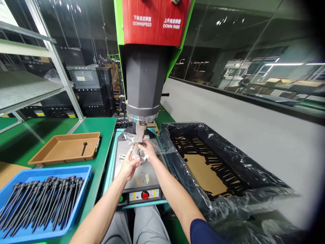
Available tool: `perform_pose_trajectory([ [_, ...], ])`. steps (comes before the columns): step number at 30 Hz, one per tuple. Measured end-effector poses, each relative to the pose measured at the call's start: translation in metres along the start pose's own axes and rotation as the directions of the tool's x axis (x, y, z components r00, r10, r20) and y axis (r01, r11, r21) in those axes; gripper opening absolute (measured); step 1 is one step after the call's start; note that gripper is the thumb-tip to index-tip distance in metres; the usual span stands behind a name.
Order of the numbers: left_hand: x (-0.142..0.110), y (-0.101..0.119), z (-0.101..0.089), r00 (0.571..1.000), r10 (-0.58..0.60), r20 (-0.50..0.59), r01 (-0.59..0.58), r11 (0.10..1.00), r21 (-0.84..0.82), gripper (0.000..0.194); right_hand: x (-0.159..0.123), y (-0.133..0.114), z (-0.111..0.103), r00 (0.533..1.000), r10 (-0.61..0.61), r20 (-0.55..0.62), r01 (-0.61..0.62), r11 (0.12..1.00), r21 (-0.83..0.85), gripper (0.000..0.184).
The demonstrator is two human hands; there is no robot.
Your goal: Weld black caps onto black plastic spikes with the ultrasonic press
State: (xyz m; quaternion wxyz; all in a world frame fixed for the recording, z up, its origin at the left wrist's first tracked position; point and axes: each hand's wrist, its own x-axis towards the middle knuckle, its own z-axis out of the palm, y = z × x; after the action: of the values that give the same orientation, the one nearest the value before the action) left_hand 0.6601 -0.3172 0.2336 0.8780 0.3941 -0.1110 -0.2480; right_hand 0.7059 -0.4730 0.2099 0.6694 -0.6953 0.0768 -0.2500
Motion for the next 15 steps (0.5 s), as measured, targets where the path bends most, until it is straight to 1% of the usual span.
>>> perform_pose_trajectory([
  [4, -0.0010, 0.0004, -0.0023, 1.000, -0.002, 0.004, 0.002, 1.000, 0.012, 0.089, -0.0031, -0.0011, -0.0001, 0.999, 0.034, 0.017, -0.034, 0.999, 0.009, 0.040],
  [9, -0.0016, 0.0003, -0.0041, 1.000, -0.008, -0.002, 0.008, 1.000, 0.016, 0.088, -0.0064, -0.0054, -0.0011, 0.999, 0.032, 0.040, -0.033, 0.999, 0.041, 0.034],
  [15, -0.0025, -0.0010, -0.0061, 1.000, 0.000, 0.004, 0.000, 1.000, 0.010, 0.087, -0.0036, -0.0022, 0.0010, 0.997, 0.080, 0.023, -0.081, 0.996, 0.027, 0.040],
])
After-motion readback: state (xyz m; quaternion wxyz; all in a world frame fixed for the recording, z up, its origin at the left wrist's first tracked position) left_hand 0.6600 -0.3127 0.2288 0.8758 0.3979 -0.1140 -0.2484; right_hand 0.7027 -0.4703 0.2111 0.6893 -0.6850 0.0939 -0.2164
